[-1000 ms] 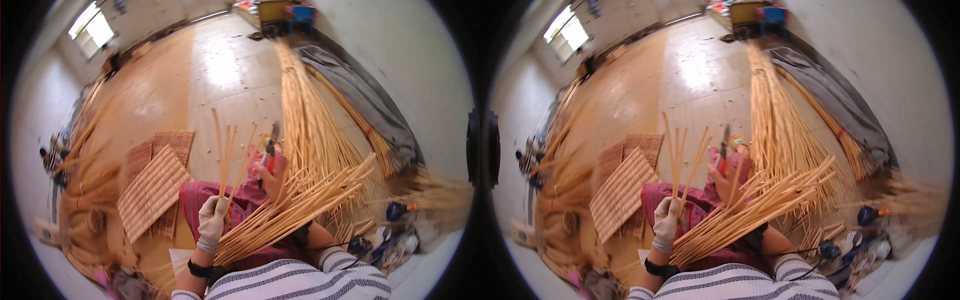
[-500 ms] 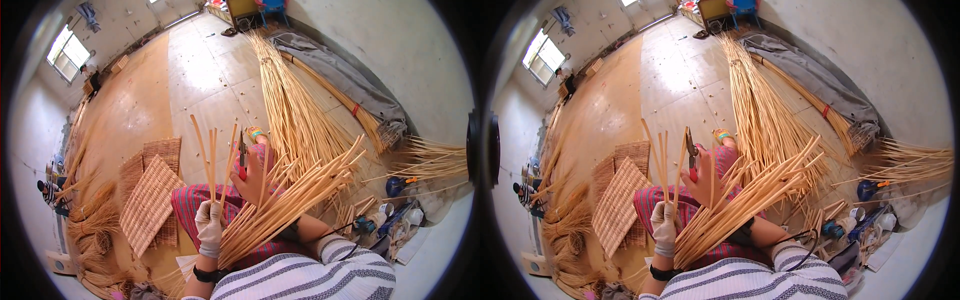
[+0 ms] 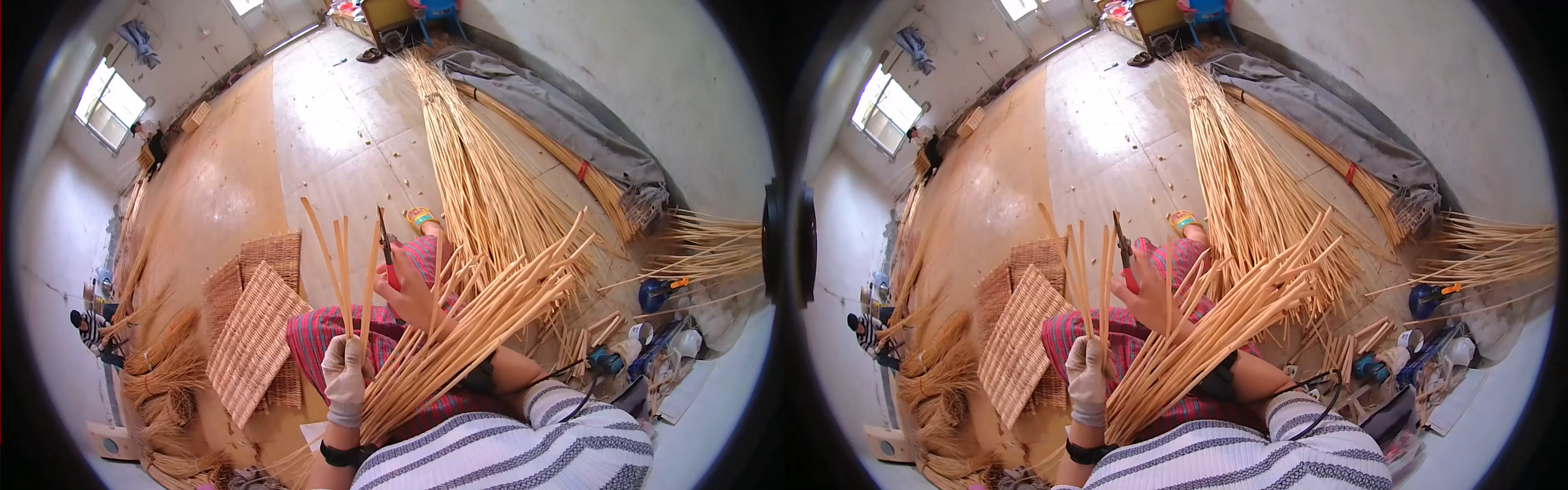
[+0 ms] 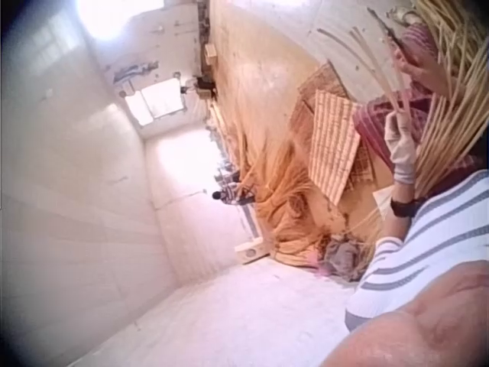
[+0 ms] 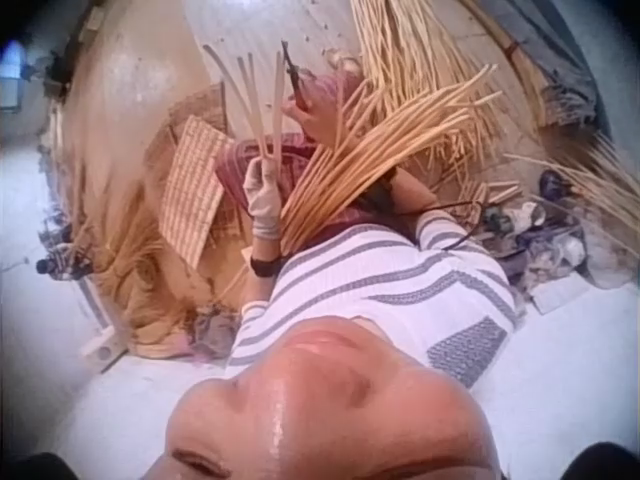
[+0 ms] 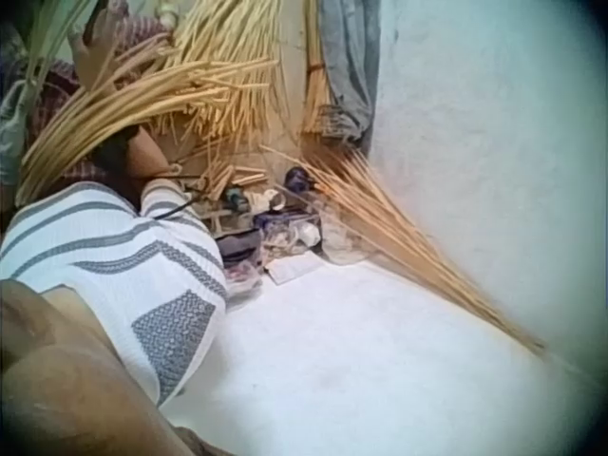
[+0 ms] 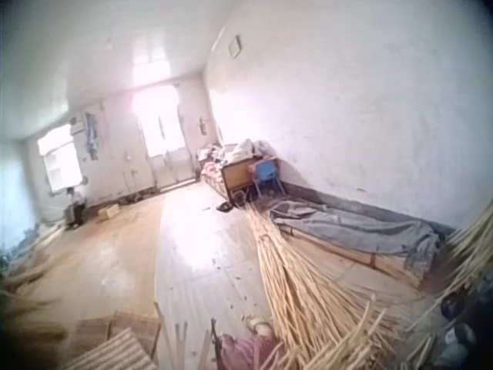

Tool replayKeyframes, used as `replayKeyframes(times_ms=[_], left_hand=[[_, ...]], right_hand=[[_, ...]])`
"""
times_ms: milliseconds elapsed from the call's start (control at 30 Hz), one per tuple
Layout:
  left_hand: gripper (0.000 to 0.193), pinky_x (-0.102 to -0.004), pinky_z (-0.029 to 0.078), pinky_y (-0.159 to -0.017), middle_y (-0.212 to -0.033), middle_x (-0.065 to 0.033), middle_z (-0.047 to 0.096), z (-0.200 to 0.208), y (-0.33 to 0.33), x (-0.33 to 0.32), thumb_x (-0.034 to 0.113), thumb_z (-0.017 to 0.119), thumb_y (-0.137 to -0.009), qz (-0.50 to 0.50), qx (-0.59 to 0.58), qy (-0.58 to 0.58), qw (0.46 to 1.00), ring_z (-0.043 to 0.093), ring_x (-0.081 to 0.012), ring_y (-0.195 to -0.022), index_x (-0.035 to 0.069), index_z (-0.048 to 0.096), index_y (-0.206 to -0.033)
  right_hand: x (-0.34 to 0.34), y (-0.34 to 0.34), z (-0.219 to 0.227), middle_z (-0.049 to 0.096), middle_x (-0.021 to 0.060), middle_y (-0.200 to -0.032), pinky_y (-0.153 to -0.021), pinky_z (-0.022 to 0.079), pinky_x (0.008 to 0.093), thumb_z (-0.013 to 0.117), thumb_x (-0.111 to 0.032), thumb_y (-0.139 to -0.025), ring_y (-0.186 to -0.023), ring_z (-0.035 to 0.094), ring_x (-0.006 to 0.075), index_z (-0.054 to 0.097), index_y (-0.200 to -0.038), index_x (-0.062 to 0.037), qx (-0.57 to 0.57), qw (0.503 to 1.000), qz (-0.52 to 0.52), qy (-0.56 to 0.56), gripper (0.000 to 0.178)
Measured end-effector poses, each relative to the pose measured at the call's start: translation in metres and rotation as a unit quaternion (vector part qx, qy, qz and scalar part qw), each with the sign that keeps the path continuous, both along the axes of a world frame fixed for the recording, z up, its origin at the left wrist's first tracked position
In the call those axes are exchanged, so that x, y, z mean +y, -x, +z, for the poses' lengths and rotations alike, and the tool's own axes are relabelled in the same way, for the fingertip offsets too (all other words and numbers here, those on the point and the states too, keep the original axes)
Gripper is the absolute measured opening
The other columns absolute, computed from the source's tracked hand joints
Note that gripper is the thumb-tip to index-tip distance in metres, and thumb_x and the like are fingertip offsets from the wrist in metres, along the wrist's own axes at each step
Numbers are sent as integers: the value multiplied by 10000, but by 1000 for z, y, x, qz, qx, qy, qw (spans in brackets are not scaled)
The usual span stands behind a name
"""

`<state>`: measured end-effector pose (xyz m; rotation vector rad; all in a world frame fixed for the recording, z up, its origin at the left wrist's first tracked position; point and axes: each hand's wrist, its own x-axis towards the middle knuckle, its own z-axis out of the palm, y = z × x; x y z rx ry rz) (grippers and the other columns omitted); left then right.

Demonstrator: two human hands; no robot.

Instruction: Weaving reeds into mats and trimming the edges using shears.

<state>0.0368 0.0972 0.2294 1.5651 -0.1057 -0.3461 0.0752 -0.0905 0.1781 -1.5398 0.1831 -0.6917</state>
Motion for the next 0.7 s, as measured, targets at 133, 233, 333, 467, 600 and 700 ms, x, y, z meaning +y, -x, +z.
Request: replayKeyframes(times_ms=[133,233,333,467,600,700], left_hand=[[228,-213,352,-402,-670,25,535,3,-1,3,278,582,-1046,-8,24,16,1000,464,-51,-452,61,594,-978],[261,-211,383,-450,-702,-1,569,4,-2,3,298,570,-1050,-22,34,5,999,483,-61,-496,54,612,-970],[273,-207,374,-451,-690,2,562,5,-2,3,302,560,-1055,-14,30,-2,999,475,-56,-496,51,616,-961],[297,-202,358,-440,-695,-1,568,5,0,4,319,552,-1057,-58,34,7,998,464,-51,-492,49,624,-955],[305,-195,344,-430,-696,-5,580,3,2,6,323,554,-1055,-74,56,27,995,457,-52,-484,41,636,-974],[298,-194,349,-433,-704,-10,590,0,3,5,315,555,-1055,-76,65,33,994,463,-55,-487,38,639,-983]], right_hand=[[0,7,2,627,230,-939,-714,510,454,705,-312,-930,-877,698,332,504,-1138,-10,50,999,11,19,418],[0,14,6,617,213,-829,-687,505,467,704,-339,-928,-828,695,368,524,-1054,-20,132,991,11,19,387],[1,12,5,542,75,-729,-626,481,354,685,-188,-933,-635,566,181,524,-984,-35,100,994,14,33,228],[2,5,1,577,100,-791,-634,489,361,692,-191,-931,-657,599,222,527,-1084,-33,86,985,81,-125,275],[2,5,4,602,128,-922,-716,517,379,705,-182,-924,-782,646,265,481,-1226,-15,33,995,-13,97,412],[3,5,11,610,153,-996,-765,523,392,711,-186,-921,-863,659,295,459,-1254,-7,-11,992,-31,122,454]])
